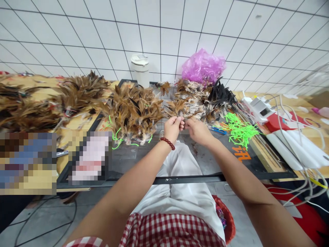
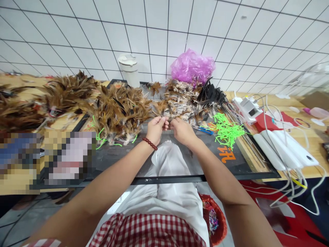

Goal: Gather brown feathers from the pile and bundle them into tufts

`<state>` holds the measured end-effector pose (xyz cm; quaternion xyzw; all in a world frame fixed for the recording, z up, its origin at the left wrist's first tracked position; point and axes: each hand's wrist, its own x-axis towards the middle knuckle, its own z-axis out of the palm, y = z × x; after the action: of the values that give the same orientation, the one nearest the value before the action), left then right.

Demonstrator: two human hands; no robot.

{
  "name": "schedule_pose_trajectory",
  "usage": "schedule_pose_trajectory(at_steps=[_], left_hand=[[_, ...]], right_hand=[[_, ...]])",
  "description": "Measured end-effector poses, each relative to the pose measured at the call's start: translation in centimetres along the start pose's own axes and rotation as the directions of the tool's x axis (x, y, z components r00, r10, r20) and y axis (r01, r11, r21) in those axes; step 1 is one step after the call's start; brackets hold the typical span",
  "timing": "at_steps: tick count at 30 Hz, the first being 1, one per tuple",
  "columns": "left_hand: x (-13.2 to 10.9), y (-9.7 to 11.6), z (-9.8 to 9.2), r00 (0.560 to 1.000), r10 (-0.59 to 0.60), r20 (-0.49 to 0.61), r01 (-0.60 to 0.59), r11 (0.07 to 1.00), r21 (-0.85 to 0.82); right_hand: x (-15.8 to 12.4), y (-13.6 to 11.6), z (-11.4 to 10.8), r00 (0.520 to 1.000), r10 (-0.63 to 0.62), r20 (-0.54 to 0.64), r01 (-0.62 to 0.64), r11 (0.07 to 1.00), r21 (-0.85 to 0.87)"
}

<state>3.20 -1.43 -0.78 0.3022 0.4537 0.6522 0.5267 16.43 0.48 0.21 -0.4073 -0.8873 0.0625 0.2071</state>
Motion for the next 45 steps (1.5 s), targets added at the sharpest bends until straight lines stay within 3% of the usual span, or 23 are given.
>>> schedule_pose_trajectory(at_steps=[3, 4, 6, 9, 12, 16, 18, 22, 25, 29, 33, 39, 42, 45], left_hand=[[0.0, 0.2, -0.1, 1.0, -0.004, -0.015, 0.004, 1.0, -0.022], [0.0, 0.3, -0.1, 1.0, -0.009, -0.025, 0.008, 0.999, -0.036], [0.1, 0.5, -0.2, 0.999, -0.016, -0.049, 0.012, 0.998, -0.064], [0.2, 0.7, -0.3, 0.998, -0.001, -0.068, -0.005, 0.996, -0.087], [0.1, 0.9, -0.2, 0.997, 0.023, -0.077, -0.029, 0.997, -0.076], [-0.6, 1.6, 0.2, 0.999, -0.01, -0.034, 0.008, 0.999, -0.052], [-1.1, 1.8, 0.4, 0.993, -0.109, 0.035, 0.11, 0.993, -0.05], [-1.7, 1.7, 0.5, 0.942, -0.294, 0.163, 0.305, 0.951, -0.05], [-1.7, 1.6, 0.6, 0.941, -0.29, 0.174, 0.308, 0.948, -0.083], [-1.3, 1.7, 0.6, 0.983, -0.159, 0.09, 0.173, 0.968, -0.184], [-1.4, 2.1, 0.6, 0.986, -0.114, 0.125, 0.141, 0.963, -0.231], [-1.5, 2.2, 0.4, 0.958, -0.245, 0.148, 0.271, 0.943, -0.194], [-1.3, 2.1, 0.2, 0.947, -0.295, 0.127, 0.314, 0.932, -0.179], [-1.3, 2.1, 0.2, 0.93, -0.326, 0.172, 0.346, 0.932, -0.108]], right_hand=[[0.3, 0.4, -0.2, 0.977, 0.176, -0.116, -0.134, 0.944, 0.302], [0.5, 0.5, -0.3, 0.961, 0.25, -0.118, -0.17, 0.871, 0.46], [0.8, 0.7, -0.5, 0.925, 0.377, -0.045, -0.217, 0.622, 0.753], [1.2, 0.7, -0.8, 0.886, 0.453, 0.102, -0.236, 0.25, 0.939], [1.2, 0.5, -0.8, 0.872, 0.474, 0.124, -0.211, 0.136, 0.968], [1.3, 0.3, -0.5, 0.86, 0.508, 0.039, -0.146, 0.171, 0.974], [1.3, 0.2, -0.3, 0.849, 0.528, -0.035, -0.097, 0.22, 0.971], [1.2, 0.0, 0.2, 0.838, 0.514, -0.18, -0.014, 0.352, 0.936], [1.2, -0.1, 0.4, 0.848, 0.478, -0.228, 0.011, 0.415, 0.91], [1.2, 0.1, 0.1, 0.85, 0.512, -0.126, -0.087, 0.372, 0.924], [1.2, 0.3, -0.6, 0.906, 0.42, 0.042, -0.199, 0.338, 0.92], [1.1, 0.0, -1.0, 0.897, 0.438, -0.06, -0.097, 0.329, 0.939], [1.1, 0.3, -0.8, 0.902, 0.42, -0.097, -0.073, 0.369, 0.926], [1.2, 0.7, -0.4, 0.916, 0.386, -0.112, -0.081, 0.45, 0.889]])
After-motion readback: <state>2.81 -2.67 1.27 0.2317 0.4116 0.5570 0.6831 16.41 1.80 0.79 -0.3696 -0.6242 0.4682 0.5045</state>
